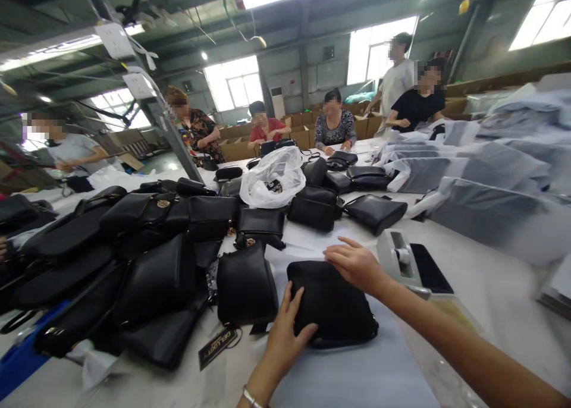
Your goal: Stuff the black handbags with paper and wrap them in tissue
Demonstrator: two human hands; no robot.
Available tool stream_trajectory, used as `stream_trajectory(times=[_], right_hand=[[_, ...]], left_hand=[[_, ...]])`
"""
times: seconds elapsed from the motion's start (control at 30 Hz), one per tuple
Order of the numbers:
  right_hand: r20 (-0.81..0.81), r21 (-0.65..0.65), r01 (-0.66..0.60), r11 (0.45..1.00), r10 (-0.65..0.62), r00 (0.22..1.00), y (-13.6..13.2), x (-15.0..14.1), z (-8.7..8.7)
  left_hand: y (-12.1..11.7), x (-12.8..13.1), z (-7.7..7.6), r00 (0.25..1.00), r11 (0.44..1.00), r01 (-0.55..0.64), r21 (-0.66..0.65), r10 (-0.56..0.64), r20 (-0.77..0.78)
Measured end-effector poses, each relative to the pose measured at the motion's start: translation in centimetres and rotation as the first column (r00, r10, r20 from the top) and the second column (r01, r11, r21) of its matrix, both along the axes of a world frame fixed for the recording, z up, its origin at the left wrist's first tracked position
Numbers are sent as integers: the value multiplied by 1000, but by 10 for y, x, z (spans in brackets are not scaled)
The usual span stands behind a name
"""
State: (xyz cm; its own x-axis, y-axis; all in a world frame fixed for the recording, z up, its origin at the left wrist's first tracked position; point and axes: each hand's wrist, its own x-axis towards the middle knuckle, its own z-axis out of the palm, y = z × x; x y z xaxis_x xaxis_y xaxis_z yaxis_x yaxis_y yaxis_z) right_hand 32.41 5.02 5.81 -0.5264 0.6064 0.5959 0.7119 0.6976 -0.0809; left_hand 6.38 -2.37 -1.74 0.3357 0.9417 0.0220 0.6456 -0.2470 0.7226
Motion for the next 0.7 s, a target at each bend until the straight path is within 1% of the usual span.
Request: stream_trajectory(times=[0.03, 0.13, 0.23, 0.3, 0.33, 0.37, 0.4, 0.43, 0.47, 0.5, 0.53, 0.57, 0.6, 0.63, 0.67, 0.7], right_hand=[[0, 19, -16, 1000, 16, 1000, -13, 2, -5], [6, 22, -23, 1000, 23, 1000, -43, 6, -26], [-10, 21, -18, 1000, 18, 1000, -59, 10, -46], [-24, 38, -18, 999, 19, 1000, -64, 13, -57], [-31, 50, -19, 999, 21, 999, -65, 14, -60], [-36, 62, -21, 998, 23, 999, -66, 16, -64], [-40, 74, -23, 997, 26, 999, -67, 17, -66], [-43, 84, -24, 996, 27, 999, -68, 18, -69], [-47, 92, -23, 995, 28, 999, -68, 19, -72], [-50, 98, -23, 995, 28, 998, -69, 19, -75], [-58, 101, -20, 995, 26, 998, -69, 20, -77], [-71, 103, -16, 995, 23, 997, -70, 19, -80], [-87, 103, -11, 995, 20, 996, -70, 19, -83], [-105, 103, -7, 995, 18, 994, -70, 19, -86], [-121, 103, -5, 995, 18, 992, -71, 19, -88], [-132, 101, -6, 995, 20, 991, -72, 18, -89]], left_hand=[[1, -4, -2, 1000, 1000, -21, 18, 20, 9], [8, -15, -10, 990, 986, -140, 95, 137, 31], [15, -26, -10, 975, 962, -220, 164, 210, 77], [16, -32, -2, 962, 954, -260, 147, 242, 127], [14, -33, 4, 950, 945, -296, 140, 275, 151], [12, -33, 12, 934, 926, -342, 161, 317, 162], [10, -31, 20, 921, 898, -383, 215, 355, 158], [6, -28, 29, 917, 865, -400, 304, 375, 138], [4, -22, 38, 928, 836, -367, 407, 360, 96], [1, -15, 45, 952, 820, -278, 500, 305, 28], [0, -5, 50, 975, 817, -145, 558, 215, -60], [-1, 5, 54, 983, 820, 5, 573, 102, -155], [-1, 16, 55, 970, 822, 147, 550, -12, -241], [1, 26, 54, 946, 823, 256, 506, -105, -308], [3, 36, 51, 920, 828, 327, 455, -170, -352], [5, 43, 46, 902, 836, 366, 410, -208, -379]])
